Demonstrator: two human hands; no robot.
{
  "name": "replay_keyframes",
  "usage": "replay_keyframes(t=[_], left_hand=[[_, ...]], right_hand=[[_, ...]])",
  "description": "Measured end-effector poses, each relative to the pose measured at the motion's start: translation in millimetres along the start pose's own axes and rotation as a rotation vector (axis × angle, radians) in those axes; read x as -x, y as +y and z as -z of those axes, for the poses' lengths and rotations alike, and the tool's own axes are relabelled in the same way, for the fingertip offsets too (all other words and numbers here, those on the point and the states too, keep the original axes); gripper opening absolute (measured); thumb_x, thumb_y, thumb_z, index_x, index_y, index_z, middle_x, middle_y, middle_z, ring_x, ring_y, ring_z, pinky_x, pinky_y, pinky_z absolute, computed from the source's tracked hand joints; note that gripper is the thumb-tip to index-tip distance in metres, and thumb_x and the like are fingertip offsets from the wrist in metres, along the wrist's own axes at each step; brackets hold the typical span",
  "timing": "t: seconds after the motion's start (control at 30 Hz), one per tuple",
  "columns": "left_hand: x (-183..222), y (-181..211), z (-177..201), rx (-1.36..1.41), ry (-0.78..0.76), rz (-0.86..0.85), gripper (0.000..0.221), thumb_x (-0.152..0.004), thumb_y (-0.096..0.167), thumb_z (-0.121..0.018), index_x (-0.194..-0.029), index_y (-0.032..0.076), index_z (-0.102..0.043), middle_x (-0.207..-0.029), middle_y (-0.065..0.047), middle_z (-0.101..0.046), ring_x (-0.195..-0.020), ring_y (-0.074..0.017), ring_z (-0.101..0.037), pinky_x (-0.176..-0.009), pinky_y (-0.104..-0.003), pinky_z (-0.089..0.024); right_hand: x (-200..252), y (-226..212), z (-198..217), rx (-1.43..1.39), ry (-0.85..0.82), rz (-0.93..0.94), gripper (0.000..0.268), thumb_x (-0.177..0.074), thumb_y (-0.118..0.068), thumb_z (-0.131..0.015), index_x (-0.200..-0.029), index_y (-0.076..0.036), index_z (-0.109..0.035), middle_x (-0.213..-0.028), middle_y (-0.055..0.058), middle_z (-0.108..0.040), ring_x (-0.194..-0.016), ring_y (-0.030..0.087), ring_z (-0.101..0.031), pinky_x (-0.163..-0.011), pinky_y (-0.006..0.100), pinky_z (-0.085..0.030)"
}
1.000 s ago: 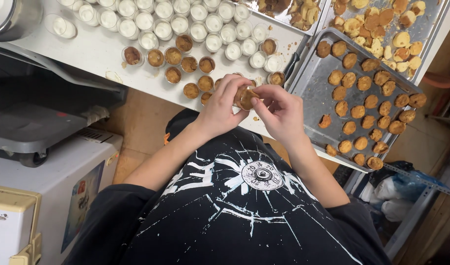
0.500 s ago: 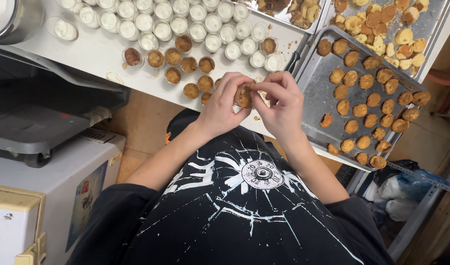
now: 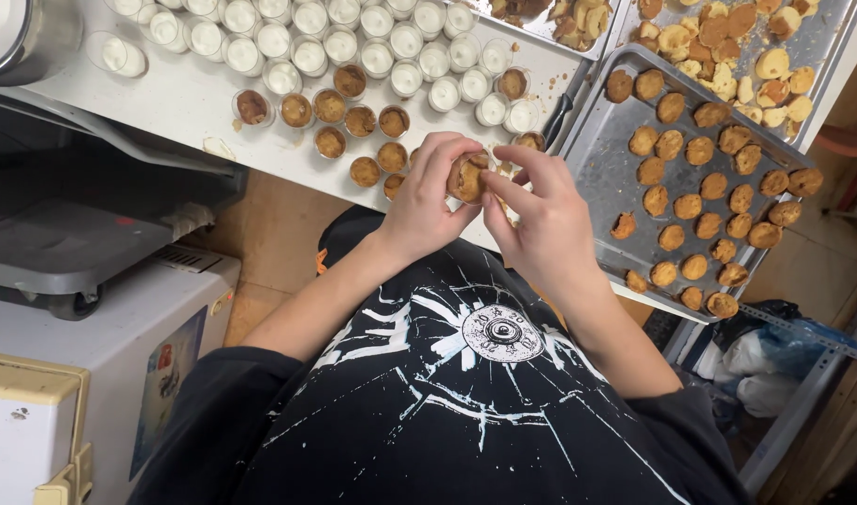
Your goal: Assembling small desserts by placing pastry puffs into cups of cream and mixing ingredients with a hand mixer.
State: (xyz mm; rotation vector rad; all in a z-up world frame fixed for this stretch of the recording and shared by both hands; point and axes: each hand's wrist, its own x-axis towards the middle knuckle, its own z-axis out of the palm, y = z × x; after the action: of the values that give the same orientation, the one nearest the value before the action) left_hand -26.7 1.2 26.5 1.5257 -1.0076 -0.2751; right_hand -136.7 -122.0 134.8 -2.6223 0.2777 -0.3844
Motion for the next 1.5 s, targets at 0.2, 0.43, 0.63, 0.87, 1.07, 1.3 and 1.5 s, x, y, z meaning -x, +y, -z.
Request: replay_keyframes(t=[0.2,0.43,0.63,0.87,1.07,1.3,1.5], left_hand=[[-3,1,1,-0.010,-0.004,0.003,0.060,-0.086,0.011,-0.083,-0.136,0.005,-0.050,-0.132,-0.015,-0.052,-0.125,-0.0341,-0.059,-0.106,-0.040,-0.050],[-6,-1,2,-0.014,-0.007,-0.002,0.064,-0.083,0.015,-0.087,-0.135,0.004,-0.051,-0.131,-0.016,-0.054,-0.124,-0.0351,-0.058,-0.106,-0.041,-0.050],[-3,-3,6,-0.031,-0.001,0.013,0.064,-0.083,0.017,-0.087,-0.134,0.003,-0.051,-0.130,-0.015,-0.054,-0.122,-0.0345,-0.059,-0.104,-0.041,-0.051],[8,-2,12,0.002,0.036,0.038,0.062,-0.085,0.013,-0.084,-0.136,0.004,-0.050,-0.131,-0.015,-0.053,-0.123,-0.0324,-0.060,-0.102,-0.037,-0.054],[27,-9,24,-0.075,0.099,0.055,0.063,-0.083,0.013,-0.086,-0.136,0.006,-0.052,-0.132,-0.014,-0.056,-0.125,-0.0320,-0.060,-0.104,-0.038,-0.052],[121,-88,69,-0.041,0.551,0.484,0.055,-0.082,0.021,-0.087,-0.128,0.010,-0.059,-0.130,-0.008,-0.067,-0.121,-0.0247,-0.067,-0.105,-0.037,-0.053],[138,-152,92,-0.557,0.654,0.511,0.055,-0.068,0.020,-0.095,-0.115,0.009,-0.070,-0.117,-0.012,-0.065,-0.114,-0.0325,-0.060,-0.098,-0.041,-0.050]], right_hand=[[-1,1,3,0.022,-0.007,0.020,0.020,-0.091,-0.007,-0.077,-0.110,-0.003,-0.076,-0.131,0.012,-0.065,-0.099,0.026,-0.063,-0.084,0.037,-0.055],[0,5,1,-0.062,-0.034,0.034,0.020,-0.091,-0.005,-0.072,-0.111,-0.006,-0.077,-0.134,0.014,-0.063,-0.107,0.029,-0.062,-0.088,0.038,-0.055],[-6,5,-3,-0.097,-0.078,0.063,0.020,-0.091,-0.007,-0.070,-0.108,-0.009,-0.078,-0.136,0.014,-0.063,-0.111,0.031,-0.061,-0.086,0.038,-0.055],[-6,7,-11,-0.101,-0.063,0.100,0.024,-0.092,-0.008,-0.069,-0.115,-0.008,-0.076,-0.137,0.012,-0.062,-0.111,0.029,-0.062,-0.094,0.041,-0.055],[3,14,-19,-0.091,-0.136,0.167,0.032,-0.090,-0.009,-0.071,-0.122,-0.006,-0.073,-0.139,0.016,-0.059,-0.111,0.034,-0.061,-0.090,0.041,-0.053],[32,54,-29,-0.391,-0.107,-0.019,0.022,-0.099,-0.005,-0.062,-0.119,-0.002,-0.071,-0.138,0.014,-0.062,-0.113,0.023,-0.066,-0.087,0.031,-0.055],[44,69,-42,-0.438,-0.204,-0.076,0.021,-0.098,-0.007,-0.063,-0.116,-0.001,-0.071,-0.132,0.013,-0.065,-0.104,0.020,-0.066,-0.083,0.030,-0.055]])
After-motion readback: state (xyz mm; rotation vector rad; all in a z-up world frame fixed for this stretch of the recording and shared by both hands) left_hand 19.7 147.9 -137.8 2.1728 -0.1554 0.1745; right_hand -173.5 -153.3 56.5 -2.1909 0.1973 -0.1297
